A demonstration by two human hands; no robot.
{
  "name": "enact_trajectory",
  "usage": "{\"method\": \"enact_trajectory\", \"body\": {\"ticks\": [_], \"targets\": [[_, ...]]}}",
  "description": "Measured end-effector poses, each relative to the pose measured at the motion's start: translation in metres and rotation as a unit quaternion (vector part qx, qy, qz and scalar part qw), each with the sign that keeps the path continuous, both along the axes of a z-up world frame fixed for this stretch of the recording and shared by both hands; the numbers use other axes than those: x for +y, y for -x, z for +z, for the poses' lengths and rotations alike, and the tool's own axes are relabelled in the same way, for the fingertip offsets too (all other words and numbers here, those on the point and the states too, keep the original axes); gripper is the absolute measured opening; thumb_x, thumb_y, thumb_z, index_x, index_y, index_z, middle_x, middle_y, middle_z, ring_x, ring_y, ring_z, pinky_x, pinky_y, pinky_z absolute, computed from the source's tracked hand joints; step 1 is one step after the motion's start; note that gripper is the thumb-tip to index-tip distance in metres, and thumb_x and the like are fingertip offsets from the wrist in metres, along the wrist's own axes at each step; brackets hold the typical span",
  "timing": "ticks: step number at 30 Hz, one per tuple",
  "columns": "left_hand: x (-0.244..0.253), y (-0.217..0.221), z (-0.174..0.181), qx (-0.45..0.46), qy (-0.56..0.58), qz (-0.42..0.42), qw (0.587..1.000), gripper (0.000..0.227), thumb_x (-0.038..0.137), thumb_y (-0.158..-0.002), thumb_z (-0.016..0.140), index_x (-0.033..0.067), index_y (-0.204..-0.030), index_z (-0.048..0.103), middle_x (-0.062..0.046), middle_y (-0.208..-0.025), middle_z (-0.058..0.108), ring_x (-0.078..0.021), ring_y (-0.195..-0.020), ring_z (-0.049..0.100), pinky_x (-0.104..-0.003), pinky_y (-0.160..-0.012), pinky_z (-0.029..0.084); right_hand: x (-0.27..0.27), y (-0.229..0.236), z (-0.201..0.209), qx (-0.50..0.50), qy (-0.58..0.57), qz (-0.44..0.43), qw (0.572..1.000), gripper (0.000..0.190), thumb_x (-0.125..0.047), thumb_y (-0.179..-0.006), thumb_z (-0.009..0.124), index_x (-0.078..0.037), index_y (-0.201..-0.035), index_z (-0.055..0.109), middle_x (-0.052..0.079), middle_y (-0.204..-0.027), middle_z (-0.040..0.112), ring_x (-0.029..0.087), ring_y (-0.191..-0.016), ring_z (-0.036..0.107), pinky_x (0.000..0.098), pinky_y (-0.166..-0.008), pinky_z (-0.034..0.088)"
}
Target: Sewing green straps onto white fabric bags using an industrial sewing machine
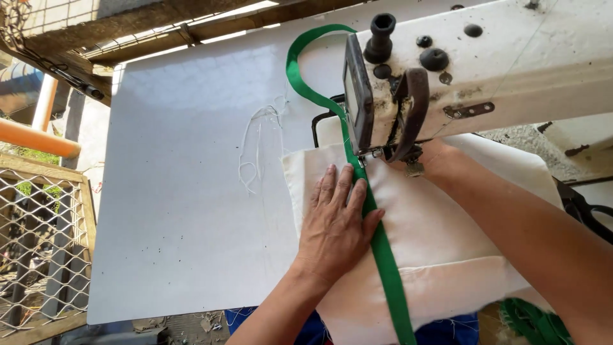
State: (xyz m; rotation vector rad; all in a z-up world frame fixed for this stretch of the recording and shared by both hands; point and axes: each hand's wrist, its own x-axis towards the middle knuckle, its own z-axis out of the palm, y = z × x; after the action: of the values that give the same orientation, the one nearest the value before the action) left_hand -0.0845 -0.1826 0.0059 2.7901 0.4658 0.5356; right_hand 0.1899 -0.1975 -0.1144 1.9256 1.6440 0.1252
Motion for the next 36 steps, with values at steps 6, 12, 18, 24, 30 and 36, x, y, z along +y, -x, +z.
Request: {"method": "enact_trajectory", "body": {"ticks": [6, 12, 18, 24, 30, 36], "targets": [[0.006, -0.005, -0.007, 0.004, 0.040, 0.014, 0.999, 0.059, 0.055, -0.099, 0.053, 0.0046, -0.131, 0.056, -0.022, -0.149, 0.051, -0.0461, -0.142, 0.046, -0.056, -0.117, 0.036, -0.026, 0.031, 0.057, 0.171, -0.156, -0.116, 0.966, 0.036, -0.054, -0.097, 0.052, -0.028, -0.105, 0.077, 0.000, -0.114, 0.071, 0.024, -0.097, 0.059, 0.0401, -0.080, 0.047], [0.014, -0.008, -0.011, 0.011, 0.016, 0.001, 1.000, 0.058, 0.057, -0.098, 0.055, 0.0070, -0.127, 0.058, -0.017, -0.152, 0.050, -0.0447, -0.143, 0.045, -0.057, -0.117, 0.037, -0.100, 0.076, 0.099, 0.273, -0.263, -0.130, 0.916, 0.028, -0.048, -0.100, 0.053, -0.030, -0.108, 0.072, 0.010, -0.123, 0.069, 0.030, -0.110, 0.066, 0.0435, -0.085, 0.057], [0.017, -0.008, -0.006, 0.002, 0.037, -0.039, 0.999, 0.051, 0.046, -0.102, 0.054, 0.0004, -0.125, 0.058, -0.021, -0.153, 0.051, -0.0496, -0.148, 0.037, -0.060, -0.118, 0.031, -0.137, 0.118, 0.121, 0.370, -0.267, 0.024, 0.890, 0.050, -0.026, -0.101, 0.051, -0.009, -0.148, 0.050, 0.017, -0.158, 0.046, 0.037, -0.138, 0.048, 0.0554, -0.114, 0.035], [0.020, -0.010, -0.005, -0.001, 0.032, -0.044, 0.999, 0.051, 0.045, -0.103, 0.051, 0.0002, -0.124, 0.060, -0.021, -0.153, 0.051, -0.0492, -0.148, 0.038, -0.058, -0.121, 0.029, -0.144, 0.120, 0.109, 0.348, -0.300, 0.061, 0.886, 0.054, -0.029, -0.100, 0.054, -0.011, -0.151, 0.049, 0.013, -0.162, 0.043, 0.033, -0.153, 0.035, 0.0478, -0.122, 0.027], [0.018, -0.005, -0.003, -0.013, 0.018, -0.053, 0.998, 0.049, 0.042, -0.102, 0.056, 0.0001, -0.127, 0.061, -0.021, -0.151, 0.053, -0.0481, -0.146, 0.041, -0.060, -0.119, 0.031, -0.152, 0.138, 0.128, 0.322, -0.317, 0.057, 0.890, 0.046, -0.022, -0.098, 0.057, -0.006, -0.141, 0.056, 0.018, -0.153, 0.051, 0.037, -0.144, 0.046, 0.0511, -0.120, 0.034], [-0.042, 0.063, 0.011, 0.018, 0.101, -0.145, 0.984, 0.046, 0.032, -0.103, 0.062, -0.0018, -0.134, 0.059, -0.026, -0.150, 0.052, -0.0498, -0.145, 0.041, -0.062, -0.120, 0.030, -0.206, 0.201, 0.114, 0.347, -0.337, 0.070, 0.872, 0.042, -0.017, -0.099, 0.054, -0.002, -0.138, 0.058, 0.018, -0.151, 0.054, 0.038, -0.145, 0.047, 0.0532, -0.121, 0.036]]}}
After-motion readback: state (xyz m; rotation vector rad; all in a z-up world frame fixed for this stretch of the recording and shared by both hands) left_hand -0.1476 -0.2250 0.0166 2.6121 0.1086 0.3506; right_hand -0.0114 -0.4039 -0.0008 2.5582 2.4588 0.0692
